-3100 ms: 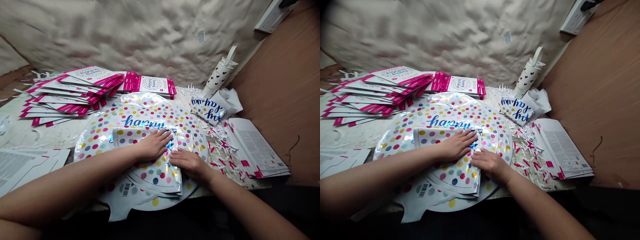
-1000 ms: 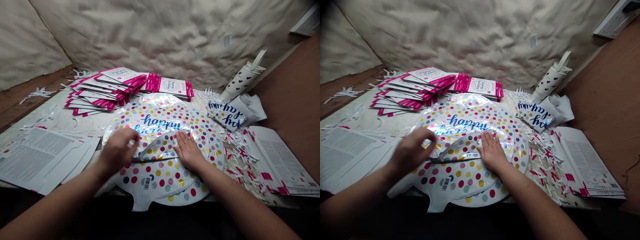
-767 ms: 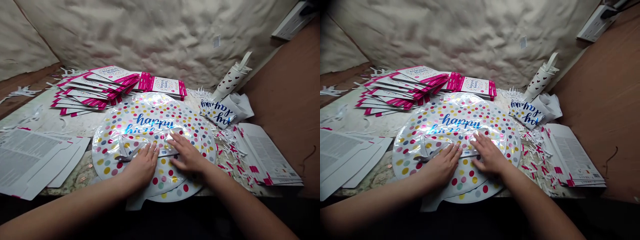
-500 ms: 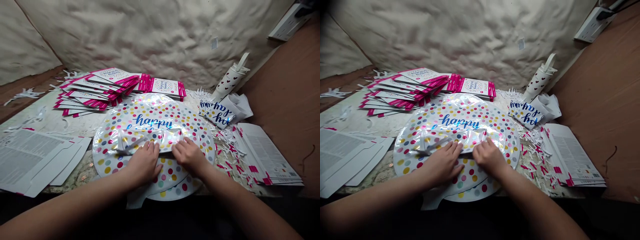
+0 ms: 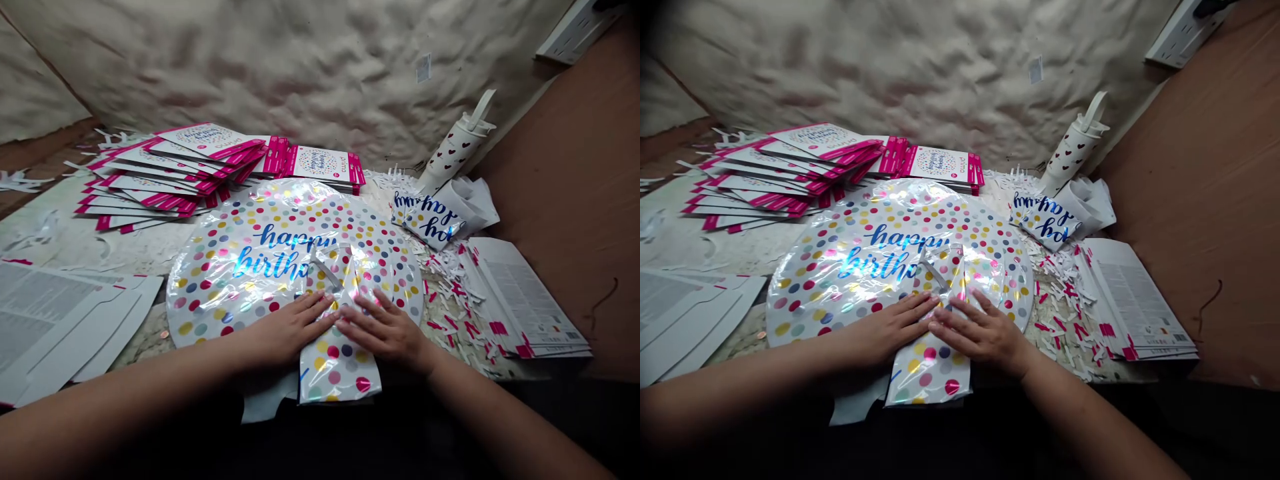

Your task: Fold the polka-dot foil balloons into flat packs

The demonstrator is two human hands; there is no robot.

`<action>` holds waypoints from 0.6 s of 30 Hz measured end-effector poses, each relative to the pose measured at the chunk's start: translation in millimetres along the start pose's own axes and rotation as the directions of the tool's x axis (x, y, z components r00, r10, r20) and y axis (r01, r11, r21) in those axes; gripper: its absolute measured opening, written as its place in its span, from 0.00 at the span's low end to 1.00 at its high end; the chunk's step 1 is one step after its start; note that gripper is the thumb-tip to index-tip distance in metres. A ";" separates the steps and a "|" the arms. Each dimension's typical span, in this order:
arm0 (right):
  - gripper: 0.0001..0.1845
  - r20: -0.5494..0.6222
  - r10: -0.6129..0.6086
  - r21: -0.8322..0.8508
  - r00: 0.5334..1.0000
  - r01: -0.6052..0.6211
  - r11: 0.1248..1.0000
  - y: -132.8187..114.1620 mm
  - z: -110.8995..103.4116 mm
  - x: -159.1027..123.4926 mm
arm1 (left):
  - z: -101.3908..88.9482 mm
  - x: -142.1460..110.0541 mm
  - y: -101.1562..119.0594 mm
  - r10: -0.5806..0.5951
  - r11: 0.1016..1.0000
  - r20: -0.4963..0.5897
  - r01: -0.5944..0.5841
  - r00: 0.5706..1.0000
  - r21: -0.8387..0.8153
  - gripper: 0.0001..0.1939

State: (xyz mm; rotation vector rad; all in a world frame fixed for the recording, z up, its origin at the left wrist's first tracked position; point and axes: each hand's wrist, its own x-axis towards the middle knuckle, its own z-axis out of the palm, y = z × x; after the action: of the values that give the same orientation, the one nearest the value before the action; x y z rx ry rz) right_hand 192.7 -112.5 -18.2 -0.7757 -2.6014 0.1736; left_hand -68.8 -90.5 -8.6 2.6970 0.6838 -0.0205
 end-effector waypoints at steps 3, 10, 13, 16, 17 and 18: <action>0.16 0.156 0.087 0.213 0.984 -0.119 0.970 2.6 -8.2 7.4 | -3.7 -7.6 0.6 0.026 0.999 -0.071 -0.029 0.997 -0.040 0.25; 0.14 0.537 0.707 0.373 0.460 -0.881 0.291 29.1 -18.9 49.7 | -37.2 19.8 -19.1 -0.628 0.626 0.086 0.568 0.774 -0.535 0.18; 0.15 0.460 0.805 0.252 0.375 -0.924 0.287 33.1 -24.5 64.5 | -45.9 43.7 -30.8 -0.675 0.451 0.300 0.699 0.674 -0.555 0.18; 0.17 0.095 0.805 0.012 0.586 -0.809 0.588 27.7 -22.5 75.2 | -47.9 56.5 -37.2 -0.666 0.438 0.345 0.721 0.662 -0.537 0.17; 0.18 0.040 0.703 -0.085 0.710 -0.699 0.710 26.4 -18.5 78.8 | -49.0 57.6 -37.8 -0.665 0.445 0.346 0.723 0.662 -0.529 0.17; 0.20 0.060 0.587 -0.154 0.807 -0.574 0.804 26.1 -13.0 82.4 | -50.9 57.1 -37.5 -0.664 0.452 0.349 0.727 0.661 -0.517 0.17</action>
State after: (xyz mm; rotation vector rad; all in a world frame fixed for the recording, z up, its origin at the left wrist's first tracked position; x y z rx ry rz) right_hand 148.8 -45.6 16.9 -1.6459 -2.3963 0.2274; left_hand -39.5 -16.0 20.6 1.6000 1.4423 -0.1125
